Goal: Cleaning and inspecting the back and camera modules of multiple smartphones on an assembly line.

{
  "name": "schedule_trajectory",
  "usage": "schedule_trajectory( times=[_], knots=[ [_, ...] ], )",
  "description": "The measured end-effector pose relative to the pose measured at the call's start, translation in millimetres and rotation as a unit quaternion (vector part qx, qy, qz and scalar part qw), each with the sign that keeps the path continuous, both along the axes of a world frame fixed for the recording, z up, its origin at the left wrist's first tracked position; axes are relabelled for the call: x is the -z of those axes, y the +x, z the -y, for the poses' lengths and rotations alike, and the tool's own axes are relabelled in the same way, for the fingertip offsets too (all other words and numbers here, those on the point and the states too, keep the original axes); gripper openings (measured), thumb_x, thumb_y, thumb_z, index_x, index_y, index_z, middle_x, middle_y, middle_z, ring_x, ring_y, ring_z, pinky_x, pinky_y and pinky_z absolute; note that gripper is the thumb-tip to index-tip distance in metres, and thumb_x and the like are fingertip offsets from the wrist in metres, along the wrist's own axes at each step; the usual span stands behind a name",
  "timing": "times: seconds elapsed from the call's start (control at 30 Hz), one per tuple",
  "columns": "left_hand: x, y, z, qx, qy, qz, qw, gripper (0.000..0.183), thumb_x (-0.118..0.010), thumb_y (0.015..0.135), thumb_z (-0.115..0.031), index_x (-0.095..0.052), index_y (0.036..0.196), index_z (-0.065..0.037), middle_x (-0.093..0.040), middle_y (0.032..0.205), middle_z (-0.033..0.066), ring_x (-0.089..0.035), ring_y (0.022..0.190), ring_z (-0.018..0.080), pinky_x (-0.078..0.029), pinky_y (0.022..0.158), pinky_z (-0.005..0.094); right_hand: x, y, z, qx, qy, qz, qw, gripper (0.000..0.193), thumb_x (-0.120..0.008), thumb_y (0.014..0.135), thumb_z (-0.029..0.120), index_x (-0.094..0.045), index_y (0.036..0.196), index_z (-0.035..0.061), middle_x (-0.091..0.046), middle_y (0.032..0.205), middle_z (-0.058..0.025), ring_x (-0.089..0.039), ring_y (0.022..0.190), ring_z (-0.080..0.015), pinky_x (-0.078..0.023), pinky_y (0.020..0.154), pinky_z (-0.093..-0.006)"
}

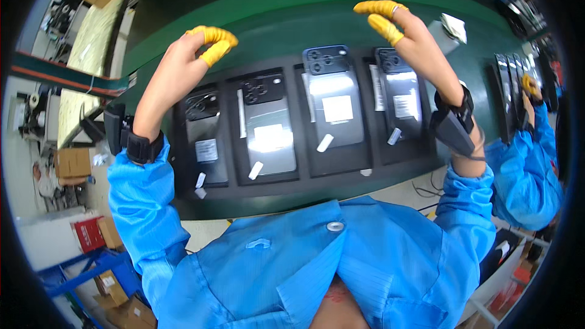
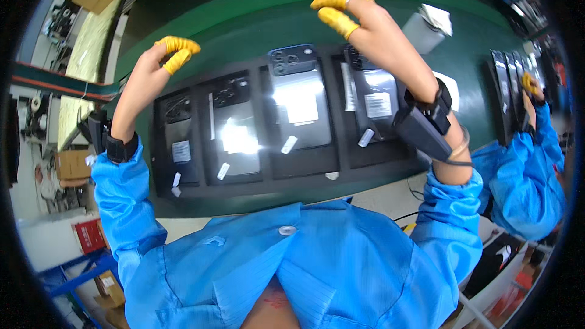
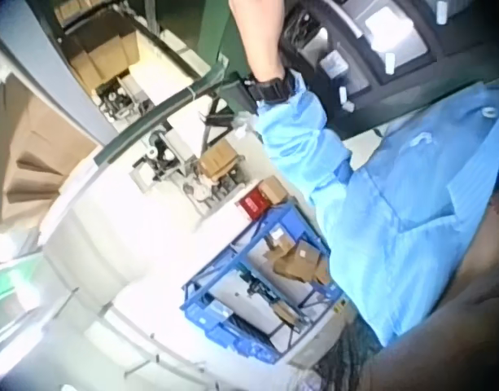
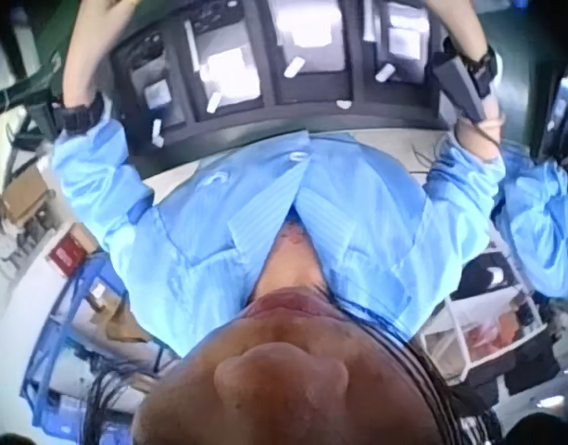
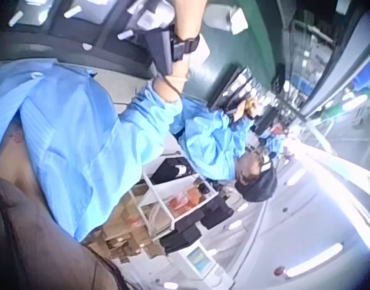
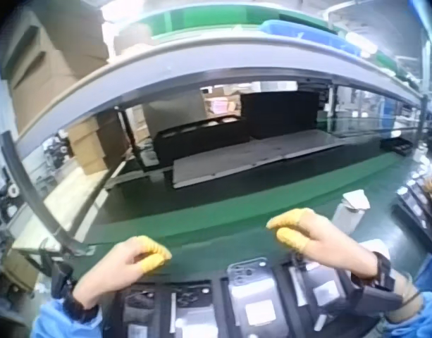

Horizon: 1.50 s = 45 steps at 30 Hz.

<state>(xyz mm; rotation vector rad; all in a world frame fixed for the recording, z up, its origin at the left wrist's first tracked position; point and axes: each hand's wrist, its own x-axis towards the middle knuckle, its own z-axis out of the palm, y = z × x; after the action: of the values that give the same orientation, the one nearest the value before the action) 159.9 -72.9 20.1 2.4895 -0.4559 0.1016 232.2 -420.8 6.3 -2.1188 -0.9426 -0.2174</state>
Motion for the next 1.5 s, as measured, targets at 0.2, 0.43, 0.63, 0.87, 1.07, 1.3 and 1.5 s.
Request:
schedule_trajectory(
  times=[0.2,0.43,0.63,0.87,1.07,1.3,1.5],
  knots=[
    [37.6,-59.3,-56.4,-0.098,0.146,0.026,0.984,0.020,-0.061,0.085,-0.015,-0.068,0.100,-0.005,-0.062,0.093,0.0141,-0.055,0.092,0.0323,-0.046,0.081,0.0387,11.9,-32.4,-87.2,-0.186,-0.101,-0.053,0.976,0.029,-0.050,0.093,0.021,-0.063,0.104,-0.0019,-0.062,0.095,-0.0196,-0.056,0.092,-0.0362,-0.045,0.083,-0.0418],
    [61.0,-67.3,-56.4,-0.094,0.195,0.081,0.973,0.022,-0.062,0.083,-0.015,-0.066,0.101,-0.004,-0.059,0.101,0.0130,-0.053,0.096,0.0319,-0.044,0.083,0.0376,38.6,-52.1,-139.8,-0.098,-0.243,0.156,0.953,0.027,-0.059,0.087,0.021,-0.065,0.088,-0.0052,-0.058,0.086,-0.0163,-0.052,0.084,-0.0313,-0.043,0.077,-0.0395],
    [73.1,-64.6,-62.9,-0.114,0.166,0.078,0.976,0.020,-0.057,0.084,-0.015,-0.064,0.093,0.001,-0.057,0.101,0.0169,-0.050,0.095,0.0345,-0.042,0.085,0.0394,50.0,-50.0,-148.3,-0.025,-0.215,0.161,0.963,0.025,-0.062,0.082,0.021,-0.065,0.084,-0.0037,-0.058,0.085,-0.0155,-0.052,0.083,-0.0297,-0.042,0.075,-0.0380],
    [60.7,-52.3,-75.6,-0.058,-0.268,-0.151,0.950,0.016,-0.052,0.094,-0.011,-0.059,0.103,0.000,-0.059,0.095,0.0043,-0.054,0.088,0.0123,-0.044,0.080,0.0252,44.2,-54.0,-142.9,-0.020,-0.229,0.107,0.967,0.021,-0.059,0.085,0.016,-0.066,0.086,-0.0031,-0.058,0.087,-0.0173,-0.051,0.083,-0.0318,-0.040,0.076,-0.0405],
    [73.2,-30.2,-85.1,-0.105,-0.228,-0.051,0.967,0.018,-0.055,0.093,-0.010,-0.059,0.107,0.000,-0.062,0.098,0.0046,-0.057,0.091,0.0127,-0.046,0.081,0.0252,31.7,-44.7,-148.5,-0.072,-0.037,-0.199,0.977,0.019,-0.057,0.090,0.014,-0.060,0.097,-0.0033,-0.061,0.089,-0.0163,-0.059,0.088,-0.0289,-0.045,0.080,-0.0353],
    [28.8,-74.1,-71.8,-0.073,0.080,0.075,0.991,0.022,-0.068,0.079,-0.016,-0.061,0.093,-0.001,-0.063,0.092,0.0121,-0.058,0.087,0.0318,-0.047,0.077,0.0371,32.9,-8.3,-152.7,-0.120,0.030,-0.233,0.964,0.025,-0.060,0.084,0.000,-0.053,0.108,-0.0011,-0.061,0.087,-0.0113,-0.062,0.086,-0.0181,-0.049,0.079,-0.0287],
    [26.5,-138.1,-45.2,-0.026,0.273,0.023,0.961,0.046,-0.080,0.055,-0.025,-0.059,0.091,-0.003,-0.057,0.086,0.0125,-0.054,0.088,0.0292,-0.045,0.074,0.0385,35.9,-14.0,-176.8,-0.068,0.000,0.064,0.996,0.030,-0.065,0.073,0.009,-0.064,0.101,-0.0026,-0.063,0.094,-0.0227,-0.060,0.086,-0.0379,-0.048,0.080,-0.0412]
  ],
)
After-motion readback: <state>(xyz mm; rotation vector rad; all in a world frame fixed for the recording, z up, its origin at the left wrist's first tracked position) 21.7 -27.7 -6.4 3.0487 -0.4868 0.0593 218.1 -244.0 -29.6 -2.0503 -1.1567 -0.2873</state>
